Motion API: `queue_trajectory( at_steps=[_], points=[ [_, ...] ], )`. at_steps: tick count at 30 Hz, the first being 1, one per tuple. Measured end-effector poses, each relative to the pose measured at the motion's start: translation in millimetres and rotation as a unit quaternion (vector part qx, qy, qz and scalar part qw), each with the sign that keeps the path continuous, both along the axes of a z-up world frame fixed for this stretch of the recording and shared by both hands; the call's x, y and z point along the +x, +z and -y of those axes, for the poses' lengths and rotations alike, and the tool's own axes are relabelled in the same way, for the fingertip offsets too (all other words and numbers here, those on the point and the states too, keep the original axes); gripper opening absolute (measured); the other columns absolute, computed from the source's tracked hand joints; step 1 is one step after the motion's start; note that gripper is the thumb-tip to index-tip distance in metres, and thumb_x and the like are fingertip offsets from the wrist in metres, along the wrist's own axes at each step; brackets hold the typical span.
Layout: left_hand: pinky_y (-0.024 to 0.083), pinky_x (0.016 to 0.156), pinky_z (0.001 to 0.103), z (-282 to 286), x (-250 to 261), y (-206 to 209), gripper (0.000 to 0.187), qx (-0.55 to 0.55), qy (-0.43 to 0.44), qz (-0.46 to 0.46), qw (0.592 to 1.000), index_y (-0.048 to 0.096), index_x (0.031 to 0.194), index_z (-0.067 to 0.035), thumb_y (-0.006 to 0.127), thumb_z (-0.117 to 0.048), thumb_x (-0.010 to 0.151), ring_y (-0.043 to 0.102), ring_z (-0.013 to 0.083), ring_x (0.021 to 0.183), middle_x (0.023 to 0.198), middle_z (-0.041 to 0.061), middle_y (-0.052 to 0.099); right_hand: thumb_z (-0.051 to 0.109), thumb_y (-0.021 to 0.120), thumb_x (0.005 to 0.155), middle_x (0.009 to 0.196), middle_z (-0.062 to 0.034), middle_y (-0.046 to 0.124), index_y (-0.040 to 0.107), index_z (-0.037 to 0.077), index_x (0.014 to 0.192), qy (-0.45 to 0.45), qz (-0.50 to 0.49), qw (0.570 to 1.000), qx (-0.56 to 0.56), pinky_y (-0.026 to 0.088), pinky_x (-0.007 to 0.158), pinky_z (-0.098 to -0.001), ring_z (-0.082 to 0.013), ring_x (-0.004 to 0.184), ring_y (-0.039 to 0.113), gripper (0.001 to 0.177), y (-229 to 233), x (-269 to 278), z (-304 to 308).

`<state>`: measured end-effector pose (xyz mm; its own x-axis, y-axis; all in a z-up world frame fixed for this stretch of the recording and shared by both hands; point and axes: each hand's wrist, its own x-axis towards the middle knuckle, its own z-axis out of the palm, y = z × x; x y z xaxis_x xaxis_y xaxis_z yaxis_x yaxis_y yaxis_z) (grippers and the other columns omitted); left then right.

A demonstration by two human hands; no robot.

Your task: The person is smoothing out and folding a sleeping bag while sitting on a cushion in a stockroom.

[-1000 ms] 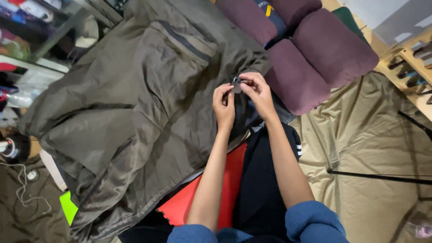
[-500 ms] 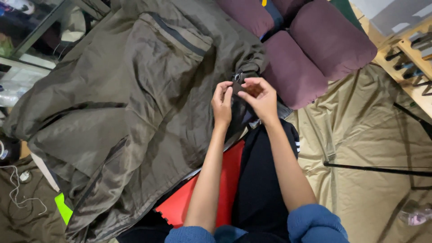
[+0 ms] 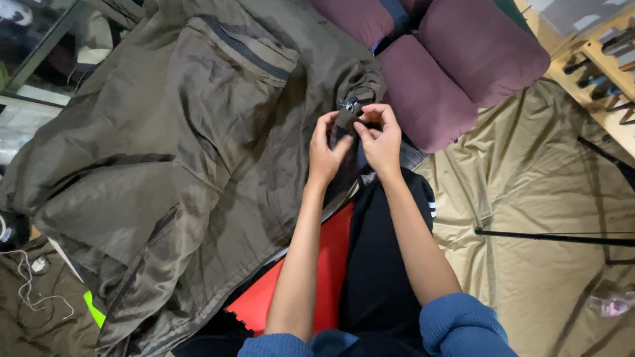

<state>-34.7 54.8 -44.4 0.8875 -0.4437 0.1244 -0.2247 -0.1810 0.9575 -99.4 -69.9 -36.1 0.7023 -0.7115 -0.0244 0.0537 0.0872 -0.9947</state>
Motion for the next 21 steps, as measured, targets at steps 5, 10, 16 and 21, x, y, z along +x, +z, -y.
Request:
queue_trajectory(
  at_steps=[5, 10, 16, 21],
  points=[
    [0.053, 0.100, 0.044, 1.5, -1.8, 7.4, 0.052, 0.024, 0.017, 0.010, 1.000, 0.062, 0.134, -0.016, 0.077, -0.011, 0.085, 0.069, 0.0315, 0.114, 0.117, 0.012, 0.072, -0.006, 0.085, 0.082, 0.092, -0.0078, 0.071, 0.061, 0.008, 0.115, 0.003, -0.002, 1.000, 0.001, 0.064, 0.076, -0.0241, -0.0141, 0.085, 0.068, 0.043, 3.0, -5.1, 5.7],
    [0.056, 0.097, 0.046, 1.6, -2.9, 9.8, 0.034, 0.033, 0.040, -0.053, 0.997, 0.066, 0.127, -0.012, 0.067, -0.010, 0.094, 0.071, 0.0336, 0.112, 0.112, 0.016, 0.076, -0.003, 0.095, 0.074, 0.087, -0.0100, 0.072, 0.057, 0.004, 0.115, 0.011, 0.031, 0.998, 0.046, 0.063, 0.070, -0.0212, -0.0113, 0.077, 0.070, 0.056, 14.1, -15.8, 3.2],
    [0.057, 0.096, 0.046, 1.7, -2.5, 12.9, 0.030, 0.032, 0.039, -0.062, 0.997, 0.067, 0.127, -0.011, 0.065, -0.011, 0.096, 0.071, 0.0343, 0.112, 0.113, 0.017, 0.076, -0.003, 0.086, 0.086, 0.090, -0.0136, 0.073, 0.057, 0.003, 0.115, -0.023, 0.005, 0.999, 0.032, 0.063, 0.062, -0.0222, -0.0151, 0.077, 0.071, 0.041, 8.4, -10.4, 9.5],
    [0.060, 0.090, 0.045, 1.0, -2.1, 11.9, 0.032, 0.025, 0.031, -0.053, 0.998, 0.067, 0.128, -0.012, 0.066, -0.009, 0.096, 0.073, 0.0350, 0.107, 0.110, 0.018, 0.076, -0.006, 0.084, 0.084, 0.086, -0.0137, 0.073, 0.059, 0.002, 0.109, -0.061, -0.036, 0.997, -0.029, 0.060, 0.049, -0.0232, -0.0170, 0.071, 0.070, 0.036, 14.5, 0.9, 5.0]
  ],
)
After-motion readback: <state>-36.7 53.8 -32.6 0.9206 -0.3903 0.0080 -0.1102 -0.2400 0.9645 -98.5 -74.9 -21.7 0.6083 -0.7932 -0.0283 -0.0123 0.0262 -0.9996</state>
